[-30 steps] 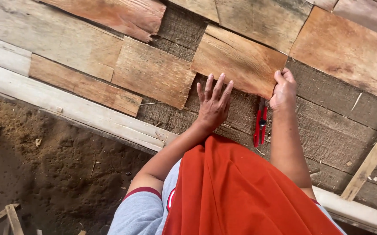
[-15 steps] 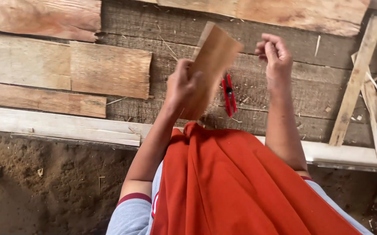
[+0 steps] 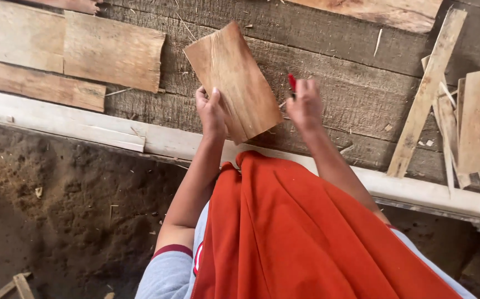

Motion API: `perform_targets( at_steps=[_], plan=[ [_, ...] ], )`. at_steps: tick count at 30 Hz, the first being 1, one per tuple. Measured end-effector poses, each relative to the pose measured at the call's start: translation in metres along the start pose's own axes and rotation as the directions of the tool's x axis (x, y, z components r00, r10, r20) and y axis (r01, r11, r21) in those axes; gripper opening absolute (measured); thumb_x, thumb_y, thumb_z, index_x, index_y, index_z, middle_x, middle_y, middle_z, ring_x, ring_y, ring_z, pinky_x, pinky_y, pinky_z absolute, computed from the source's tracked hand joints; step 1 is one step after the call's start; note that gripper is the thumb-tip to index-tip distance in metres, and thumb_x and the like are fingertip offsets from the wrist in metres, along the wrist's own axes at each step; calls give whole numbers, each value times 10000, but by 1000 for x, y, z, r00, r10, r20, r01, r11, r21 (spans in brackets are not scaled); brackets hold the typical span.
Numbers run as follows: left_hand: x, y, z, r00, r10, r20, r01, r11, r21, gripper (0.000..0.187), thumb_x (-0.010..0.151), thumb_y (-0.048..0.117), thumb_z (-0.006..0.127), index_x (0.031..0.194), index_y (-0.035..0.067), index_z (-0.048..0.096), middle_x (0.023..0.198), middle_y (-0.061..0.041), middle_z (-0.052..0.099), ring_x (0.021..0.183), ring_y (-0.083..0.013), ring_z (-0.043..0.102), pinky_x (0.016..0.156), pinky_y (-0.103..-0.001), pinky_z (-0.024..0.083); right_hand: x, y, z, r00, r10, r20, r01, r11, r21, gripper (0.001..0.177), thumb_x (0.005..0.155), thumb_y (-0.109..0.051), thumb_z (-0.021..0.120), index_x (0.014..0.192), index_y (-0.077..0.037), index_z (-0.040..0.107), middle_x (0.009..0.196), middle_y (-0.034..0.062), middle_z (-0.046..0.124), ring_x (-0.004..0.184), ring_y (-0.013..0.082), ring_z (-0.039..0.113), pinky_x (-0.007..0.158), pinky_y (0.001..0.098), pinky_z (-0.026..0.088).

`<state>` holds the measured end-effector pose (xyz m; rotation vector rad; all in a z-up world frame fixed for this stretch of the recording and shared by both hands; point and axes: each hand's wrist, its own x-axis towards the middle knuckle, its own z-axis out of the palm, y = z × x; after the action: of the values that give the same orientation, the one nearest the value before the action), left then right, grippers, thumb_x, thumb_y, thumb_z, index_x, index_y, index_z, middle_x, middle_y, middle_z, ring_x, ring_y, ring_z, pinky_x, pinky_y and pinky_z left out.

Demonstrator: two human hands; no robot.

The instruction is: The person uses a red utility knife to cut thin wooden strips and planks on a wooden workbench. They repeatedly position the wood, slice along the grain, and separate the pieces. The cut pieces are placed aside on the bench.

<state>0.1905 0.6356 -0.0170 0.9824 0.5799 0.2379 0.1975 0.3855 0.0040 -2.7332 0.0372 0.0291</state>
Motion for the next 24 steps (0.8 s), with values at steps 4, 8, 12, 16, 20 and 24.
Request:
perform_targets(
  at_steps=[4, 8, 12, 16, 20, 24],
  plan=[
    [-19, -54, 4, 999, -32, 7, 32, 999, -44, 281, 994, 93, 575, 1265, 89, 502, 1050, -140, 682, 925, -206, 681, 866, -360, 546, -27, 64, -58, 989, 11, -148, -5, 999, 45, 410, 803, 38, 744, 1178, -30, 591, 1063, 183, 543, 891, 423, 662, 712, 536, 599],
    [-28, -98, 17, 988, -138, -74, 135, 990, -44, 324, 987, 82, 595, 1294, 91, 492, 1080, -150, 657, 949, -247, 661, 889, -434, 539, -45, 140, -74, 960, 260, -103, -241, 957, 164, 312, 864, -176, 851, 1075, -105, 633, 1004, 162, 611, 894, 401, 694, 760, 492, 572],
    [-68, -94, 53, 968, -243, -60, 240, 970, -44, 417, 991, 96, 621, 1369, 120, 445, 1234, -206, 617, 1100, -333, 618, 978, -545, 461, -62, 190, -89, 917, 329, -224, -354, 931, -82, 378, 890, -174, 878, 1149, -97, 613, 1164, 176, 494, 923, 411, 706, 754, 525, 612],
    [-73, -127, 53, 942, -319, -105, 327, 942, 73, 519, 977, 186, 654, 1422, 142, 390, 1331, -184, 555, 1173, -316, 572, 966, -631, 430, -70, 242, -98, 874, 402, -274, -444, 889, -113, 582, 859, -225, 924, 1273, -114, 530, 1284, 165, 358, 1058, 464, 668, 837, 596, 599],
    [-80, -153, 55, 946, -308, -101, 312, 950, 31, 430, 1001, 164, 622, 1377, 126, 415, 1294, -152, 531, 1156, -307, 546, 934, -529, 452, -71, 281, -80, 849, 469, -243, -487, 873, -14, 557, 875, -316, 904, 1248, -91, 558, 1290, 211, 401, 1177, 507, 573, 912, 615, 525],
    [-121, -151, 89, 943, -332, -29, 333, 941, 57, 464, 1013, 132, 638, 1407, 110, 395, 1375, -182, 519, 1254, -342, 543, 1052, -643, 386, -80, 265, -104, 853, 415, -316, -419, 906, 60, 593, 809, -204, 923, 1252, -82, 549, 1229, 236, 436, 1133, 531, 569, 913, 624, 531]
  ],
)
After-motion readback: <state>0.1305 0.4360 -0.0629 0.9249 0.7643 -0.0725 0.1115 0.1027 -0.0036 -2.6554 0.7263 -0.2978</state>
